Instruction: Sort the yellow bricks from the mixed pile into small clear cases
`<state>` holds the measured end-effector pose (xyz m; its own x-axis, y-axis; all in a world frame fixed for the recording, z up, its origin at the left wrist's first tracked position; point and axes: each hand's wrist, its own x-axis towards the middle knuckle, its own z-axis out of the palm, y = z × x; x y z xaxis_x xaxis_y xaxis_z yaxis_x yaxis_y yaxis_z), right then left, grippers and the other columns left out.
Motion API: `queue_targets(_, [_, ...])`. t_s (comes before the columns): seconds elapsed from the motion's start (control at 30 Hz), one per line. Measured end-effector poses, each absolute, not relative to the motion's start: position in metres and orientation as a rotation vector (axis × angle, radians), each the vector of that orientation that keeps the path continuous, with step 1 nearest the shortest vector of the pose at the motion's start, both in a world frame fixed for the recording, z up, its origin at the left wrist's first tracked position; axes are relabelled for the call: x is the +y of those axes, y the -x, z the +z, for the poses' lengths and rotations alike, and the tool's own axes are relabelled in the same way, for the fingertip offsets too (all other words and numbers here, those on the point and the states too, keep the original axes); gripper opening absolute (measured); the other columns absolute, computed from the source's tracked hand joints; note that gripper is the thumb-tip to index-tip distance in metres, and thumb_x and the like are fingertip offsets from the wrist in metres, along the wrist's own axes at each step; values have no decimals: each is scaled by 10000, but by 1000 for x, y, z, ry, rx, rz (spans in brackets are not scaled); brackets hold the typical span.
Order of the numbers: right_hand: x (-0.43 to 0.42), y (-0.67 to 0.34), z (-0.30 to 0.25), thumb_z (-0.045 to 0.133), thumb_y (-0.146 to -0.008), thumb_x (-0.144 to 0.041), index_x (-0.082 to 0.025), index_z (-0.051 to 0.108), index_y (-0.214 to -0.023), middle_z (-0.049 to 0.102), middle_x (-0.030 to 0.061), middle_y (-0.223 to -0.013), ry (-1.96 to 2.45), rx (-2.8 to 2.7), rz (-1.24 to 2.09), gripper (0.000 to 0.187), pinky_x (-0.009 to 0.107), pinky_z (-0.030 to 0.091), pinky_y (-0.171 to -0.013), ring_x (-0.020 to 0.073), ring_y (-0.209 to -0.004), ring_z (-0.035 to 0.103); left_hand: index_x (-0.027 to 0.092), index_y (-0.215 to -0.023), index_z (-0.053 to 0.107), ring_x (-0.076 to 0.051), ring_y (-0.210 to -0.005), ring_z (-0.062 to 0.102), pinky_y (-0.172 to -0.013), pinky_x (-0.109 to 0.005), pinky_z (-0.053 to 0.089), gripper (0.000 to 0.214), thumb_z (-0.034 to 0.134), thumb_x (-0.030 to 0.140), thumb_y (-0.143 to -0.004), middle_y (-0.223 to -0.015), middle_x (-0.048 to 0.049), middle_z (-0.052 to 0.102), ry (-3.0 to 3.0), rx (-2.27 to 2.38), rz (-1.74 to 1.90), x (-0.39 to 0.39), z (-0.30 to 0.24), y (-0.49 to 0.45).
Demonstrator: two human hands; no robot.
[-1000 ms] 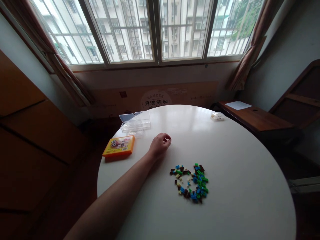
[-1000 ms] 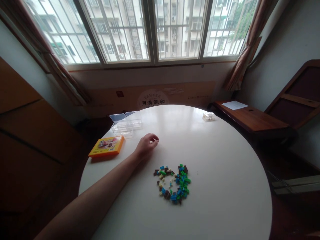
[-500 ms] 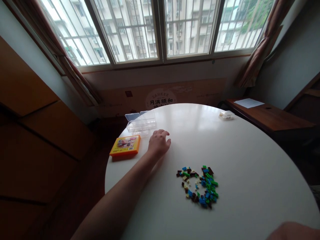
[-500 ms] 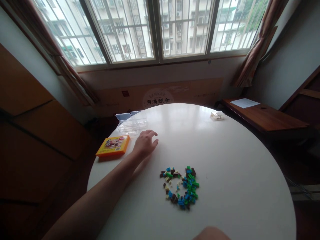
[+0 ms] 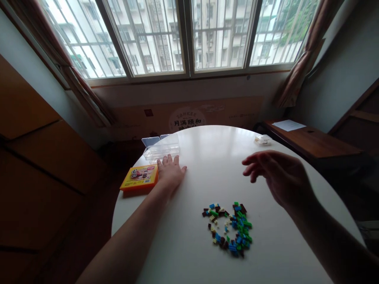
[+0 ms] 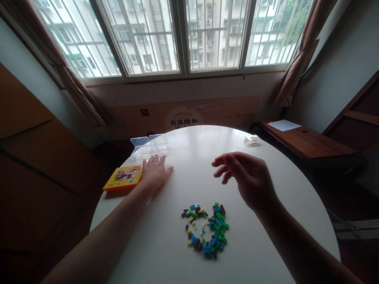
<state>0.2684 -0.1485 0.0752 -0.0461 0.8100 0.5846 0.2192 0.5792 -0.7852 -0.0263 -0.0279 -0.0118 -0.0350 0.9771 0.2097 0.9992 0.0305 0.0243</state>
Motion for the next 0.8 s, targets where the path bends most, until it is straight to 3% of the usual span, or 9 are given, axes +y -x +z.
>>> queue_targets(0.1, [-124,-271,49,588,-934,-419,-220,714,-1046,739,94,-946,919,-1526,765,260,307,552,-490,206,-711,706,143,-1381,519,-409,-1395,357,-1142,-603,173,654,490,526,-852,-1495,-238,426,2091,-2171,-214,-25,-12,28])
queue_targets(0.3, [-116,-273,22,587,-931,-394,-207,723,-1085,742,79,-893,956,-1589,831,277,282,538,-525,190,-732,700,135,-1382,524,-403,-1358,411,-1137,-584,219,649,459,534,-874,-1458,-242,469,2110,-2125,-220,-23,-11,27])
queue_targets(0.53, [-110,-270,12,578,-927,-357,-196,735,-1062,737,65,-827,982,-1680,793,262,304,562,-592,193,-732,703,122,-1306,589,-375,-1313,475,-1150,-524,264,516,534,404,-878,-1425,-234,503,2265,-1960,-340,-40,-7,4])
queue_targets(0.63, [-103,-269,-1,567,-914,-282,-214,734,-1081,747,69,-915,1059,-1802,662,246,324,574,-671,209,-830,698,145,-1294,590,-359,-1336,460,-1127,-510,329,469,579,337,-866,-1452,-213,483,2413,-1870,-479,-51,-7,-13])
queue_targets(0.8, [-85,-271,-23,563,-884,-220,-245,657,-1244,699,84,-1122,1088,-1921,510,374,371,573,-786,219,-943,666,179,-1288,584,-319,-1343,471,-1080,-453,421,429,588,288,-873,-1513,-176,417,2765,-1679,-668,-74,-4,-44])
